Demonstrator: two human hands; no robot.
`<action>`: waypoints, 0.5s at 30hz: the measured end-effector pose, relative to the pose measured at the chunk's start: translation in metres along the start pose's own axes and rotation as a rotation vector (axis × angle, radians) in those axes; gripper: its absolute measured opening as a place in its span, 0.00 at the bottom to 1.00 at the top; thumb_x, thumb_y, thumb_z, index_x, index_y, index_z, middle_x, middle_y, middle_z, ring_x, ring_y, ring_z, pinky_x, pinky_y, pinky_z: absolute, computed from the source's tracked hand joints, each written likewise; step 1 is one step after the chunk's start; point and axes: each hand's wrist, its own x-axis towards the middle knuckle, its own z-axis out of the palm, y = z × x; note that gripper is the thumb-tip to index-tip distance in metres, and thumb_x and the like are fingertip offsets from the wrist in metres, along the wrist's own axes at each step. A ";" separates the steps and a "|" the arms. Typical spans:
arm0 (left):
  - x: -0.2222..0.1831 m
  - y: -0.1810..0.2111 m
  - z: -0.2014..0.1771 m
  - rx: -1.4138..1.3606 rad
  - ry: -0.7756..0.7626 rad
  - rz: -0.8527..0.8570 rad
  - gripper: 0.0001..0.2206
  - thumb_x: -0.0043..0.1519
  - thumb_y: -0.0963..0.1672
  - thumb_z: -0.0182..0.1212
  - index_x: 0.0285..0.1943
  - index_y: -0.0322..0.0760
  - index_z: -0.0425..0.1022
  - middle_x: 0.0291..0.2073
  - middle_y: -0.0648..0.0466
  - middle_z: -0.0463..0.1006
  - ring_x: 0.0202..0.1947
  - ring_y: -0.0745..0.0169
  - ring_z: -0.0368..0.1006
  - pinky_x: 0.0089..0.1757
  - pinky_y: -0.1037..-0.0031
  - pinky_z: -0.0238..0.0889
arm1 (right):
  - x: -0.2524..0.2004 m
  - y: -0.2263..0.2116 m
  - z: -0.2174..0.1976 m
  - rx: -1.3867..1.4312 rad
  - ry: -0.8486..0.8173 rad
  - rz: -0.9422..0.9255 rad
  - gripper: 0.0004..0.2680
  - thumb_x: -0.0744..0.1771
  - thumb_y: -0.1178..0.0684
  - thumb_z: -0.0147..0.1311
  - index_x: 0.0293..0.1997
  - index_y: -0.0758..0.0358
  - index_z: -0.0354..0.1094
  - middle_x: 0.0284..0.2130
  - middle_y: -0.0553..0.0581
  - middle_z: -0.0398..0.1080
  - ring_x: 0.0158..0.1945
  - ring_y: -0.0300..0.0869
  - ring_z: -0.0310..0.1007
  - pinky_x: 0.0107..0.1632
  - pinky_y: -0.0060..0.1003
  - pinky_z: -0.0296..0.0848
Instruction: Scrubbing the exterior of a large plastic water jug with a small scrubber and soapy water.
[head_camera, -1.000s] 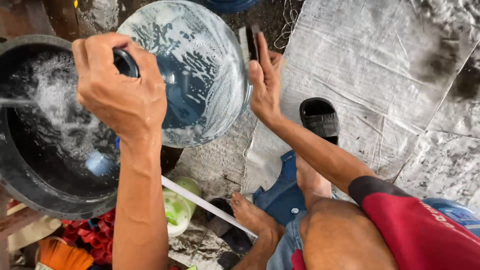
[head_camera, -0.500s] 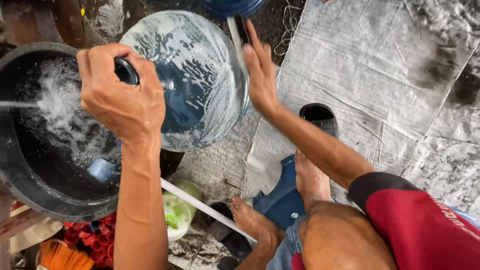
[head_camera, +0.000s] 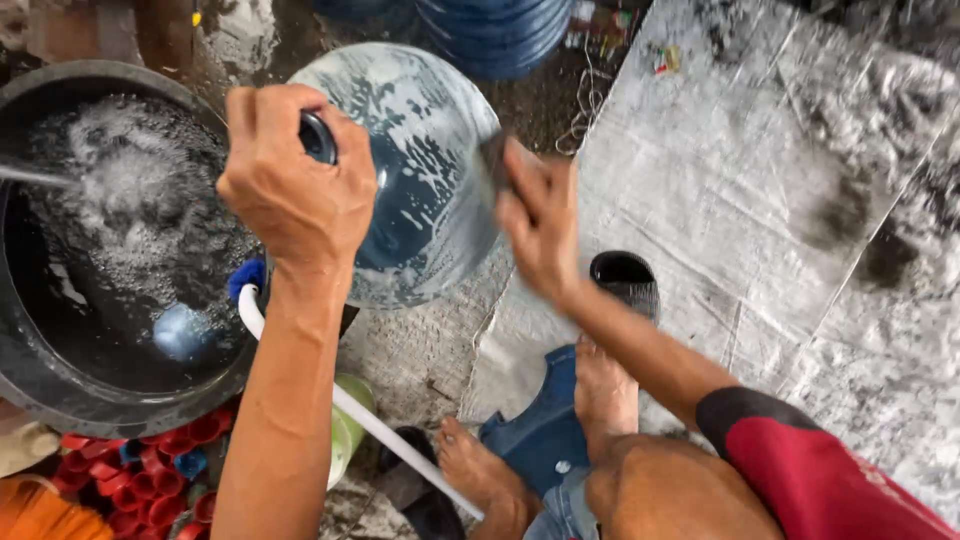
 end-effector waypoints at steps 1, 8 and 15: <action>0.004 0.002 -0.001 0.006 0.019 -0.010 0.03 0.58 0.38 0.55 0.34 0.37 0.67 0.30 0.53 0.68 0.21 0.69 0.65 0.20 0.80 0.64 | -0.008 -0.009 -0.002 0.000 -0.009 -0.021 0.16 0.71 0.45 0.37 0.68 0.47 0.46 0.47 0.61 0.56 0.38 0.41 0.61 0.34 0.27 0.66; 0.004 0.005 -0.001 -0.073 0.048 -0.012 0.02 0.58 0.39 0.53 0.33 0.36 0.66 0.31 0.49 0.69 0.20 0.64 0.66 0.20 0.75 0.60 | 0.017 -0.026 -0.019 0.045 -0.362 -0.099 0.05 0.65 0.48 0.51 0.38 0.55 0.63 0.27 0.53 0.64 0.30 0.40 0.62 0.33 0.34 0.57; -0.001 0.008 0.013 0.033 0.035 -0.126 0.07 0.55 0.44 0.54 0.24 0.41 0.70 0.13 0.56 0.67 0.14 0.63 0.63 0.15 0.70 0.55 | -0.008 -0.026 -0.014 -0.350 -0.202 -0.635 0.19 0.59 0.50 0.65 0.53 0.41 0.67 0.43 0.52 0.64 0.43 0.43 0.66 0.46 0.43 0.53</action>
